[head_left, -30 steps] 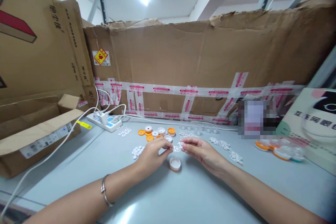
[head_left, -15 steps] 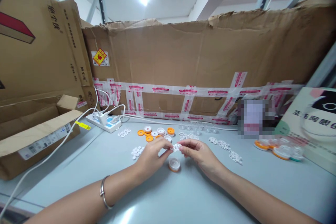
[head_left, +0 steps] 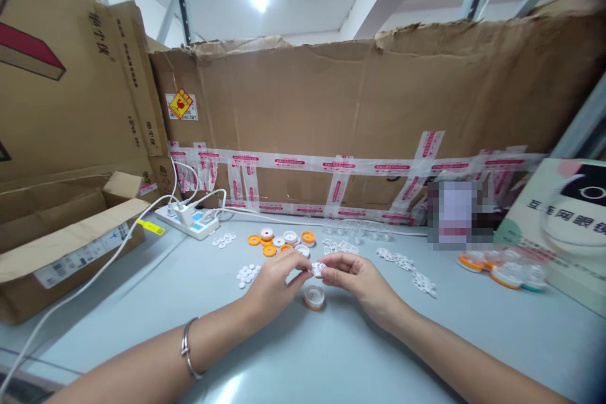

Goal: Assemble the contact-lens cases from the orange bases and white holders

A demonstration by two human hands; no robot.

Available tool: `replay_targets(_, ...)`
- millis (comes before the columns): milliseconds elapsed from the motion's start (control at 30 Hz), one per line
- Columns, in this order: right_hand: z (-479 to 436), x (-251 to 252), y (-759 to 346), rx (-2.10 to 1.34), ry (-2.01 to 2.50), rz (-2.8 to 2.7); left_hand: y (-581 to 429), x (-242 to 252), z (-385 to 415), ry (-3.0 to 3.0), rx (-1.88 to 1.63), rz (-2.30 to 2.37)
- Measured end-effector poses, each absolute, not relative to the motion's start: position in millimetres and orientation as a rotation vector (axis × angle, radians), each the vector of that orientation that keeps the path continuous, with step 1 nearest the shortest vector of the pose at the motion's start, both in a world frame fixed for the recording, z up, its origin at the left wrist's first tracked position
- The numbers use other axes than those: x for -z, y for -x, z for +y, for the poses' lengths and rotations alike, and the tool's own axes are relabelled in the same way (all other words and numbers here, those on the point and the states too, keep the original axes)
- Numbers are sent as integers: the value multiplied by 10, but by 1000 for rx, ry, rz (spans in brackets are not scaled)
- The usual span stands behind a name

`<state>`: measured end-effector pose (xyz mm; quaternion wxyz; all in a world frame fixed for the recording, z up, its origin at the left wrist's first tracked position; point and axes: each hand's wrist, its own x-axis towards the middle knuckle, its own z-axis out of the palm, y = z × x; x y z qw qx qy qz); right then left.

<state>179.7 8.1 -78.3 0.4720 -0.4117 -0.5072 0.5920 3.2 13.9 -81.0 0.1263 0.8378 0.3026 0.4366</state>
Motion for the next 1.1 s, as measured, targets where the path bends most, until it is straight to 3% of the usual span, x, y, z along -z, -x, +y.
replay_targets(1100, 68, 768, -1784, -1376, 1022, -1274, -32, 839, 133, -2425, -1280, 879)
